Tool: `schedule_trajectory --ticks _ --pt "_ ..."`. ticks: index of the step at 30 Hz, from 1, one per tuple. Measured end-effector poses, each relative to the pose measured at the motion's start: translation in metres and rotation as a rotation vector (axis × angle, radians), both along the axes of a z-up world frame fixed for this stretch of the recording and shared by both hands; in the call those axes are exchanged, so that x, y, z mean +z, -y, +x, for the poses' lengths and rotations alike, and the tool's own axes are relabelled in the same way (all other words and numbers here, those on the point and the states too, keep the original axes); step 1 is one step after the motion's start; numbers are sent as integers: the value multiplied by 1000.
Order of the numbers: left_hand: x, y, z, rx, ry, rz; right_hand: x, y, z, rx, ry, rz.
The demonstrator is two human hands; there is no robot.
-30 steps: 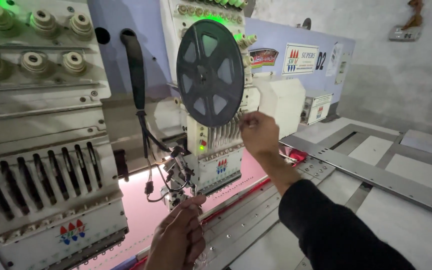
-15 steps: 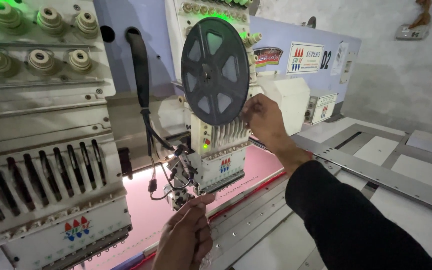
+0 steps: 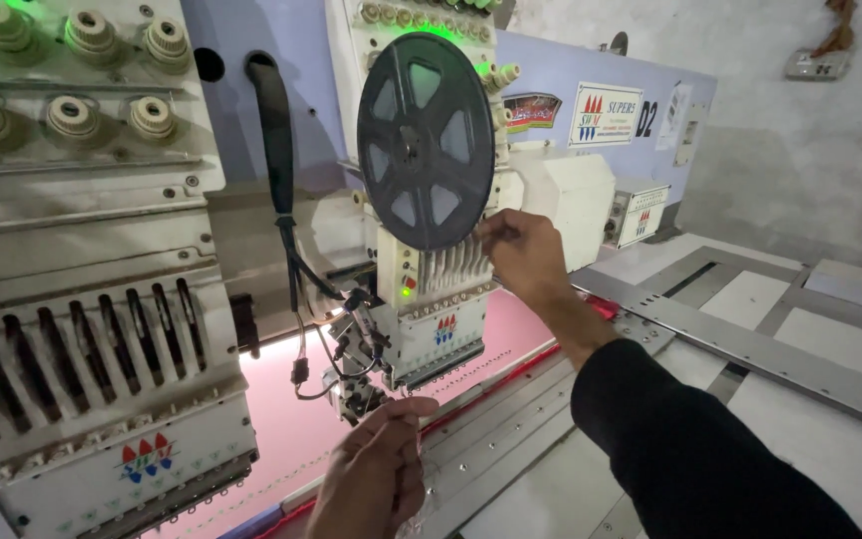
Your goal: Preparing a multi-head embroidery machine by clearing excess threads from the needles and activating the heads via control buttons.
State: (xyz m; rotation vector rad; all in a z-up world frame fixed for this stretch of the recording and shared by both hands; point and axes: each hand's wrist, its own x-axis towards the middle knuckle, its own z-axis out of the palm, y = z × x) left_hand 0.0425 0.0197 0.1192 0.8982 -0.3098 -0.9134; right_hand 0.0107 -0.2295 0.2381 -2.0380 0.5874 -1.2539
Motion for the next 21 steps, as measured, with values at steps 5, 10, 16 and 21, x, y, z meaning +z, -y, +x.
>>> schedule_trajectory --ticks 5,10,16,21 --pt "13 -2 -10 9 101 195 30 -42 -11 180 82 356" --pt "17 -4 -8 25 121 198 35 -22 1 56 -3 134" --pt "3 -1 19 216 612 391 36 7 -2 -194 -167 -363" --pt "40 0 22 87 610 464 92 -35 -35 -159 -245 -228"
